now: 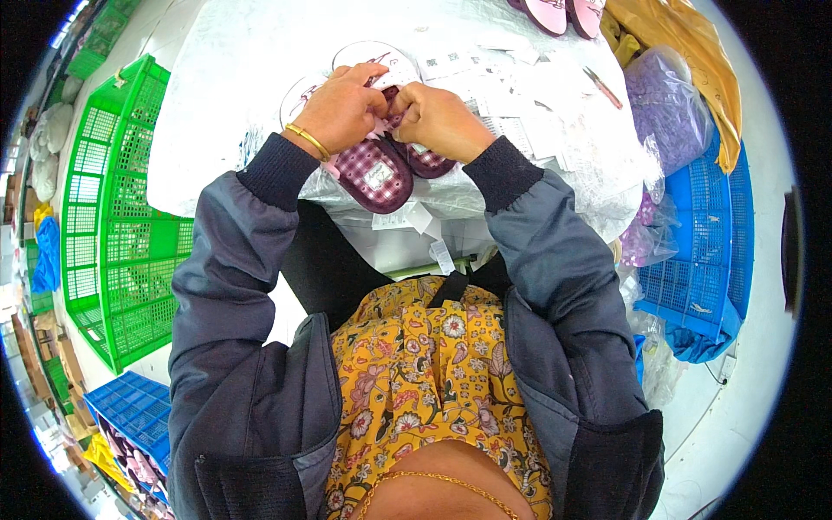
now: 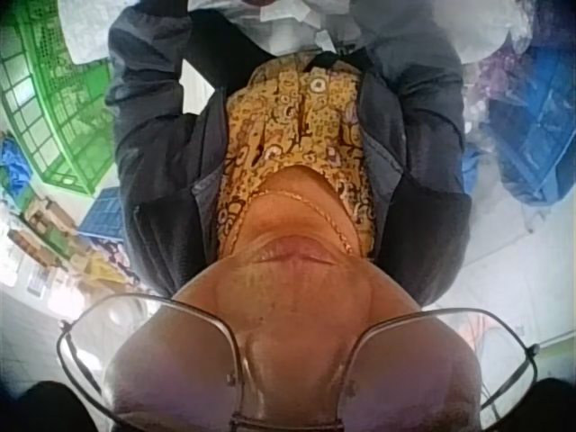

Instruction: The person repeatedly picks up small paper tags and attaches them to pairs of pink and purple slippers on a table. The person handles the tags and slippers by hand, placing the tagged slippers into a red basket after each attachment.

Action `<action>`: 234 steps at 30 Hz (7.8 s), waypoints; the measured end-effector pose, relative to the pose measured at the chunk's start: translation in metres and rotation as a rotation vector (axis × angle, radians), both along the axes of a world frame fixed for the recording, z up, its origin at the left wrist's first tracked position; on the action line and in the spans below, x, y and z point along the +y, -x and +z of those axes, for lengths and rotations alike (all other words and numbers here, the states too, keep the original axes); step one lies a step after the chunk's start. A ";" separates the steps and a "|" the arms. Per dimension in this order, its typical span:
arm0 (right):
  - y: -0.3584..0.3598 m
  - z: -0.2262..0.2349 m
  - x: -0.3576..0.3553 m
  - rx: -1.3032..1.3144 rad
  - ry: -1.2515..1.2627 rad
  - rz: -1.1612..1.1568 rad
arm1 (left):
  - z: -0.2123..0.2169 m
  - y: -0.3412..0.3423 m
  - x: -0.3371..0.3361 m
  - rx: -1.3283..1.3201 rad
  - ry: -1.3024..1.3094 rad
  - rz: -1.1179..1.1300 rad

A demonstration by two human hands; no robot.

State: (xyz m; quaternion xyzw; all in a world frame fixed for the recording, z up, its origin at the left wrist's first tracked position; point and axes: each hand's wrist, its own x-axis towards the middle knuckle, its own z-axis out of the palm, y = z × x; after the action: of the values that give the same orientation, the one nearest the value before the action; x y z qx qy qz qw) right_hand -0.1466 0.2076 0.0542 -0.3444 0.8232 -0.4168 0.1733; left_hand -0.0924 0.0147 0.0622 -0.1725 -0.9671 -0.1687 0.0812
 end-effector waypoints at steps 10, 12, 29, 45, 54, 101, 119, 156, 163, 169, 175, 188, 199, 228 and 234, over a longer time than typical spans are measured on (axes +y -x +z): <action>0.002 -0.008 -0.005 -0.030 0.081 0.009 | -0.003 0.002 -0.002 0.027 -0.002 -0.022; 0.005 -0.012 -0.005 -0.005 0.081 0.031 | -0.003 0.003 -0.003 0.024 -0.010 -0.026; -0.007 -0.022 -0.009 0.039 0.168 -0.149 | 0.002 0.005 0.003 0.041 0.058 -0.009; -0.008 -0.020 0.001 -0.750 0.909 -0.042 | 0.044 -0.054 0.005 0.484 -0.127 0.145; -0.040 -0.011 -0.011 -0.143 0.374 0.002 | 0.001 -0.056 -0.010 0.291 0.062 0.154; -0.073 0.002 0.015 0.222 0.308 -0.240 | -0.013 -0.016 -0.023 0.200 0.233 0.073; -0.131 -0.075 0.065 0.703 0.016 -0.186 | -0.016 -0.019 -0.025 0.289 -0.027 0.119; -0.022 0.012 0.031 0.014 0.198 0.259 | 0.042 -0.020 -0.003 -0.422 -0.598 -0.118; -0.027 0.029 0.029 0.044 0.004 0.254 | 0.020 -0.021 0.006 -0.321 -0.710 -0.098; -0.026 0.023 0.029 0.061 0.122 0.231 | 0.039 -0.031 -0.001 -0.626 -0.702 0.021; -0.027 0.009 0.032 0.332 0.117 0.165 | 0.016 -0.042 0.008 -0.548 -0.804 -0.042; -0.023 0.012 0.030 0.775 0.017 0.233 | 0.013 -0.032 0.023 -0.321 -0.860 0.083; 0.000 0.007 0.032 0.505 0.195 0.208 | 0.010 -0.038 0.020 -0.466 -0.755 0.111; -0.013 0.004 0.033 0.197 0.145 0.084 | 0.026 -0.031 0.023 -0.378 -0.566 -0.016; -0.011 -0.002 0.030 0.221 0.208 0.091 | 0.027 -0.025 0.022 -0.343 -0.458 -0.038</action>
State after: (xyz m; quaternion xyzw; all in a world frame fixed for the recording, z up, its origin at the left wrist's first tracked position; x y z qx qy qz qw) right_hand -0.1355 0.2374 0.0524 -0.4412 0.7732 -0.4510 0.0639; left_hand -0.0669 0.0371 0.0890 -0.1369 -0.9000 -0.4110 -0.0497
